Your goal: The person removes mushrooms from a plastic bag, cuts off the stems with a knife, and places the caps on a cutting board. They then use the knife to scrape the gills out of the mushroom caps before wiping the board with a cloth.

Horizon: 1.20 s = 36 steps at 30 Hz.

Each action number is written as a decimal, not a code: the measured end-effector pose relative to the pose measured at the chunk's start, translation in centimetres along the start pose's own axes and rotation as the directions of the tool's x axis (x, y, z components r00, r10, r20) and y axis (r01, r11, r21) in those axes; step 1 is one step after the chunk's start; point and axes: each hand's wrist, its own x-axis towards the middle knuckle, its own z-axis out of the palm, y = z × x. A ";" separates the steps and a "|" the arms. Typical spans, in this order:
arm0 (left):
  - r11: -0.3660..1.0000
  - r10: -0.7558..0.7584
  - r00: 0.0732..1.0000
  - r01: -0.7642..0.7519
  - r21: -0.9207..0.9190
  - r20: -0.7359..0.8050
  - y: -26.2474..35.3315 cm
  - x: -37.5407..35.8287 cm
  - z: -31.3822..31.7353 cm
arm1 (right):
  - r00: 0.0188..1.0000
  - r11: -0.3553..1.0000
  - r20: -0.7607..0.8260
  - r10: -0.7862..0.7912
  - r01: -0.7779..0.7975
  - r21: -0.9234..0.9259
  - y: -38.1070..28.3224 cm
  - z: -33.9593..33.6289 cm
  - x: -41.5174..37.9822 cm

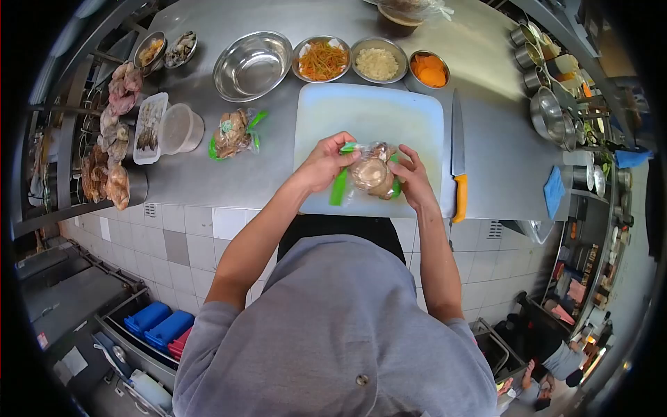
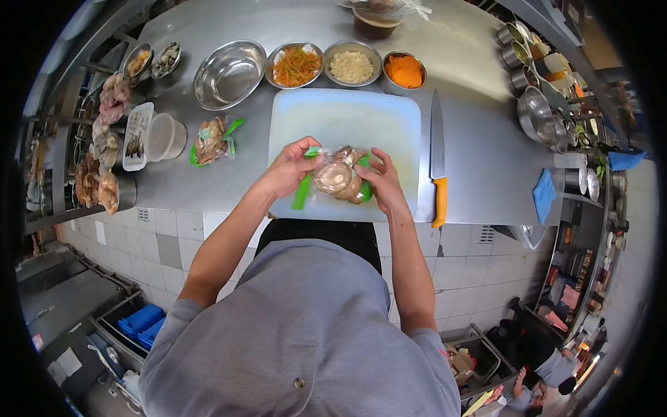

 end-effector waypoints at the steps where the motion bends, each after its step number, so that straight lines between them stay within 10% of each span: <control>1: 0.998 0.009 1.000 -0.010 -0.063 -0.014 0.5 0.2 0.0 | 0.998 0.984 0.058 -0.028 0.017 0.175 0.1 -0.3 0.5; 5: 0.990 0.039 0.999 -0.040 -0.137 -0.013 0.7 1.3 1.5 | 0.993 0.844 0.071 0.095 -0.118 0.523 -1.3 0.1 -1.9; 8: 0.919 0.190 0.952 -0.086 0.384 -0.241 3.0 2.1 0.4 | 0.969 0.959 -0.212 -0.125 0.173 0.225 -2.2 -2.2 -0.7; 13: 0.782 0.382 0.854 -0.095 0.616 -0.353 -2.3 4.4 -2.3 | 0.896 0.951 -0.329 -0.299 0.253 -0.175 -3.1 -3.1 3.7; 18: 0.797 0.155 0.876 0.162 0.581 -0.456 -4.5 3.8 -3.9 | 0.774 0.788 -0.337 -0.536 0.314 -0.530 -2.0 -5.1 4.9; 22: 0.890 0.072 0.887 0.149 0.432 -0.455 -4.0 2.8 -4.7 | 0.467 0.372 -0.288 -0.836 0.098 -0.923 -1.4 -13.7 -0.9; 24: 0.899 0.048 0.884 0.164 0.405 -0.465 -3.6 2.4 -4.8 | 0.557 0.251 -0.256 -0.790 -0.087 -0.964 0.8 -18.3 -4.0; 27: 0.877 0.056 0.872 0.190 0.441 -0.486 -3.0 2.1 -4.5 | 0.727 0.536 -0.472 -0.498 -0.170 -0.827 2.9 -19.3 -5.9; 30: 0.777 0.098 0.867 0.240 0.582 -0.489 -2.8 2.0 -4.4 | 0.695 0.390 -0.319 -0.644 -0.060 -0.919 4.3 -18.9 -5.3; 33: 0.677 0.096 0.876 0.291 0.676 -0.473 -2.6 2.0 -5.2 | 0.878 0.840 -0.418 -0.231 -0.037 -0.541 3.6 -17.9 -6.3; 36: 0.675 0.084 0.884 0.289 0.679 -0.460 -3.1 2.1 -6.0 | 0.796 0.873 -0.483 -0.363 0.110 -0.475 5.5 -13.4 -10.4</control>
